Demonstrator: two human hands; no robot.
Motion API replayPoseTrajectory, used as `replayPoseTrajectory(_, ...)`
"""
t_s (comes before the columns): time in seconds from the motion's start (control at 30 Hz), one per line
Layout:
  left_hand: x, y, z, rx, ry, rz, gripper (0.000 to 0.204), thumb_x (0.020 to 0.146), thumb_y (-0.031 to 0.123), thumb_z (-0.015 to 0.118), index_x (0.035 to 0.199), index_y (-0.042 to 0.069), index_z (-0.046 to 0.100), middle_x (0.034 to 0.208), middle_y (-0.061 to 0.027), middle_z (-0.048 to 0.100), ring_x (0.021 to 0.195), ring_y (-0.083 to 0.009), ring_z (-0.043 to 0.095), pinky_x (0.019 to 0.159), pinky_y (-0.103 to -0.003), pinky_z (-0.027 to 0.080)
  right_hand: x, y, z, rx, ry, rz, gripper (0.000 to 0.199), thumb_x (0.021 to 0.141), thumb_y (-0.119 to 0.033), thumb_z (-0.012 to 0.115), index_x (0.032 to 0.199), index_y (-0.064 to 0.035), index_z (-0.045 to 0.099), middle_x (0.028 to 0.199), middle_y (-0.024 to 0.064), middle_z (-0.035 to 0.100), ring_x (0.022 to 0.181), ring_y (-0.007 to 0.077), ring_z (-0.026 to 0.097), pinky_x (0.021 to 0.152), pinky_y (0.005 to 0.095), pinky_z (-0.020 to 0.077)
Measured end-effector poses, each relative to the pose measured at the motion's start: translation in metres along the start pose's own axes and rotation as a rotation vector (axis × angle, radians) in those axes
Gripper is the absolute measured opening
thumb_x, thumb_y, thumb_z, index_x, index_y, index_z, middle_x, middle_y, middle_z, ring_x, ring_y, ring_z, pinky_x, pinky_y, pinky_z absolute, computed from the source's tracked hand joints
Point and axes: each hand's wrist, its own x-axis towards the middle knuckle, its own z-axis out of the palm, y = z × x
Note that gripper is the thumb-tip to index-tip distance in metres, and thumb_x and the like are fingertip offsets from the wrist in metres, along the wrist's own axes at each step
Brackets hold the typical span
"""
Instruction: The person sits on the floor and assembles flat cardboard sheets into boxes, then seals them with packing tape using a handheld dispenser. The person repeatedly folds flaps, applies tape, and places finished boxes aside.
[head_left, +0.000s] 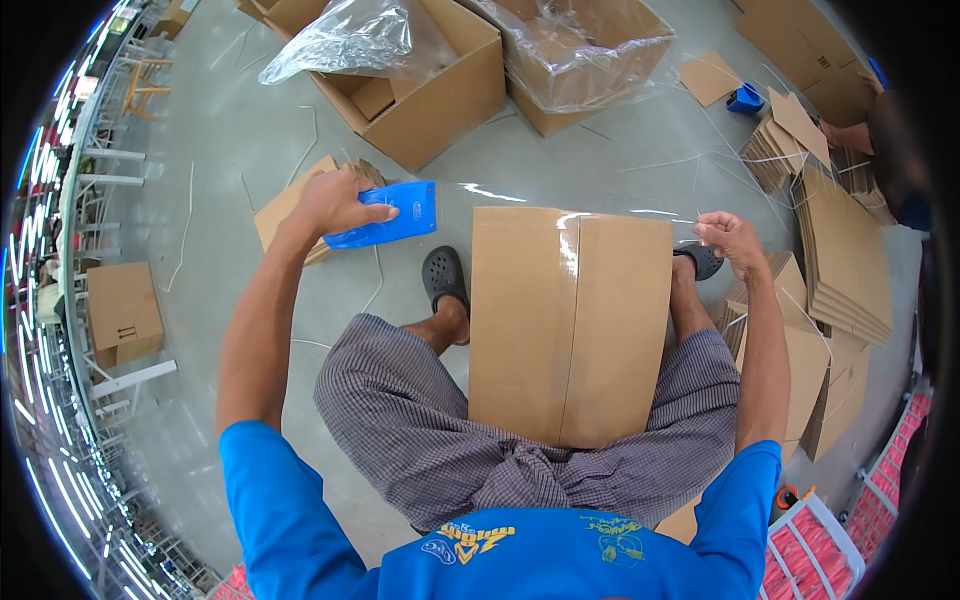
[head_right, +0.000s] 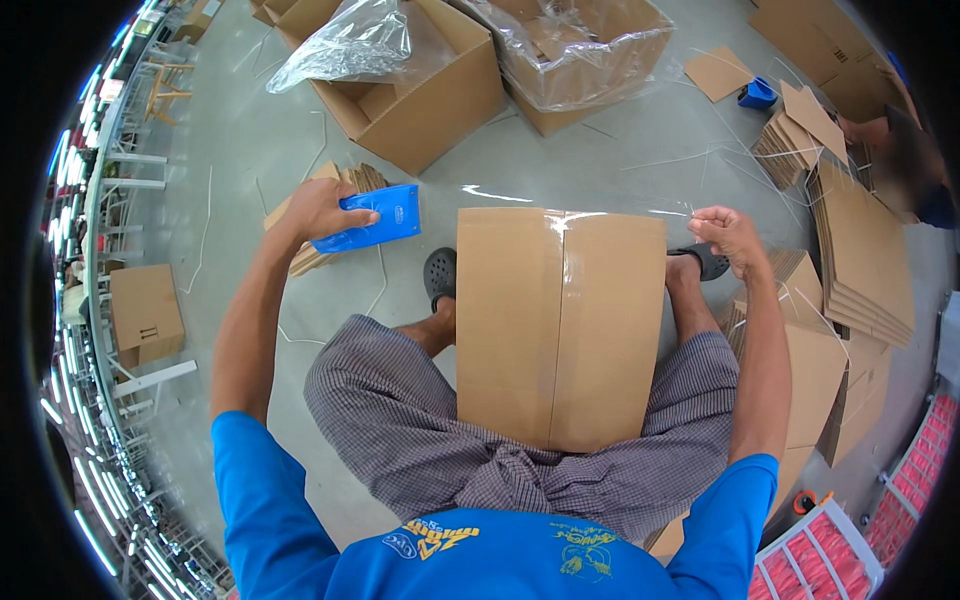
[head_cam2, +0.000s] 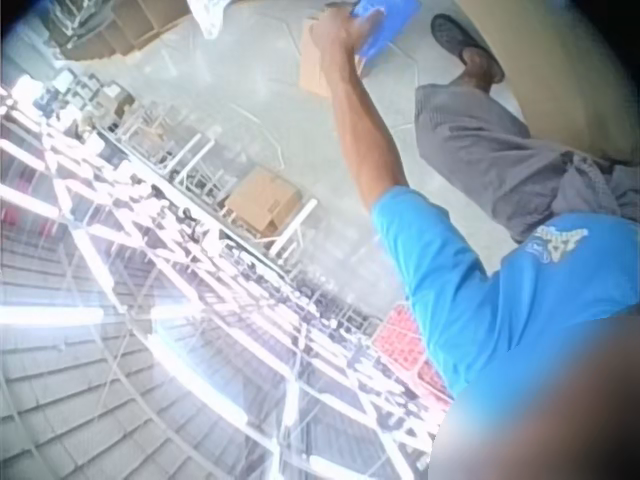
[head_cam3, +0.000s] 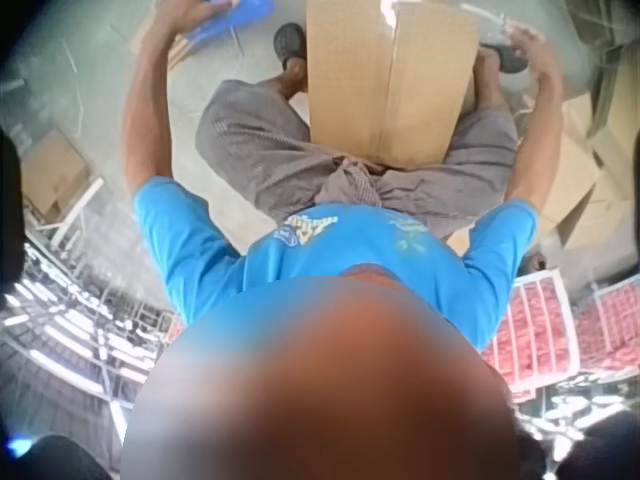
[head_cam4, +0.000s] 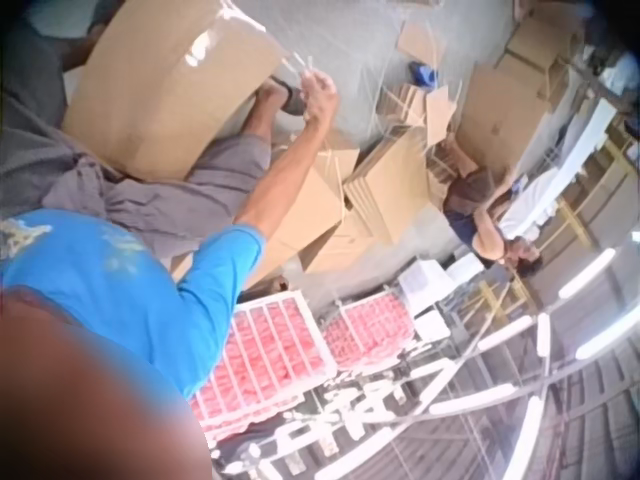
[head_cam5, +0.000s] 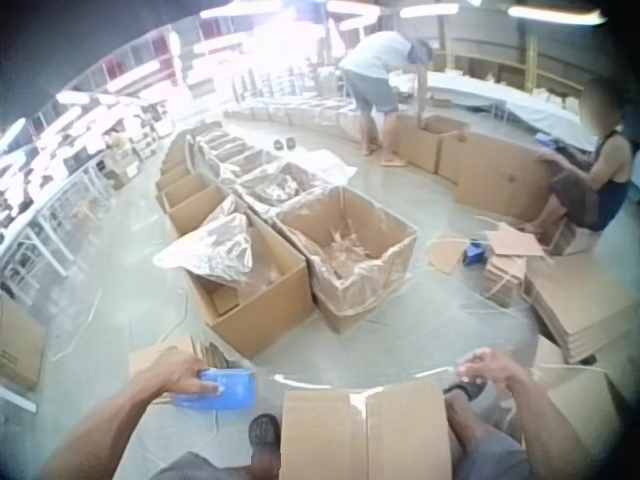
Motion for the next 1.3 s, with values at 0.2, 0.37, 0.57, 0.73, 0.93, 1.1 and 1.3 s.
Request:
replayPoseTrajectory(0.2,0.016,0.016,0.007,0.075,-0.016,-0.062,0.054,0.071,0.058,0.066,0.085,0.007,0.075,0.077,-0.0142,0.070,0.076,-0.0298,0.069,0.076,-0.042,0.050,0.024,0.018,0.008,-0.032,-0.003,0.020,0.037,0.080,-0.026,0.078,0.110,-0.0067,0.065,0.088,-0.0042,0.068,0.074,0.0031,0.058,0.056,0.0185,0.0368)
replayPoseTrajectory(0.37,0.033,0.023,0.019,0.117,-0.109,-0.111,0.055,0.072,0.058,0.066,0.089,0.007,0.075,0.084,-0.0153,0.072,0.082,-0.0301,0.069,0.081,-0.042,0.049,0.039,0.035,0.026,0.078,-0.076,0.093,0.045,0.081,-0.025,0.076,0.120,-0.0068,0.060,0.103,0.0015,0.067,0.090,0.0089,0.060,0.062,0.0239,0.0420)
replayPoseTrajectory(0.57,0.041,0.021,0.036,0.107,-0.072,-0.050,0.058,0.072,0.059,0.066,0.092,0.005,0.074,0.086,-0.0159,0.072,0.082,-0.0317,0.069,0.079,-0.043,0.050,0.035,0.066,0.053,0.175,0.181,0.056,0.060,0.086,-0.019,0.070,0.137,-0.0008,0.045,0.125,0.0170,0.059,0.116,0.0248,0.057,0.087,0.0385,0.0493)
replayPoseTrajectory(0.73,0.042,0.011,0.044,0.036,-0.025,-0.030,0.060,0.072,0.061,0.066,0.089,0.004,0.074,0.082,-0.0160,0.071,0.077,-0.0324,0.069,0.074,-0.044,0.052,0.021,0.062,0.093,-0.120,0.632,0.014,0.057,0.090,-0.023,0.064,0.135,0.0075,0.044,0.132,0.0276,0.052,0.124,0.0344,0.053,0.103,0.0383,0.0423)
replayPoseTrajectory(0.93,0.040,-0.002,0.052,0.015,-0.013,0.009,0.063,0.073,0.066,0.063,0.085,0.005,0.075,0.077,-0.0158,0.070,0.074,-0.0308,0.069,0.073,-0.043,0.051,-0.007,0.024,0.179,-0.459,0.831,-0.181,0.063,0.095,-0.037,0.054,0.137,0.0081,0.041,0.135,0.0285,0.049,0.127,0.0382,0.048,0.105,0.0437,0.0389)
replayPoseTrajectory(1.1,0.032,-0.043,0.040,-0.077,-0.066,-0.016,0.064,0.072,0.070,0.063,0.087,0.009,0.076,0.077,-0.0142,0.070,0.072,-0.0281,0.068,0.073,-0.040,0.051,-0.007,0.017,0.193,-0.565,0.899,-0.157,0.063,0.099,-0.039,0.045,0.141,0.0067,0.035,0.137,0.0261,0.047,0.127,0.0406,0.045,0.105,0.0478,0.0365)
replayPoseTrajectory(1.3,0.051,-0.073,0.055,-0.042,-0.097,0.084,0.066,0.071,0.071,0.063,0.092,0.010,0.077,0.080,-0.0134,0.072,0.074,-0.0277,0.069,0.072,-0.038,0.051,-0.005,0.024,0.186,-0.648,0.894,-0.165,0.060,0.100,-0.037,0.043,0.140,0.0066,0.036,0.137,0.0260,0.048,0.124,0.0409,0.046,0.103,0.0480,0.0378)
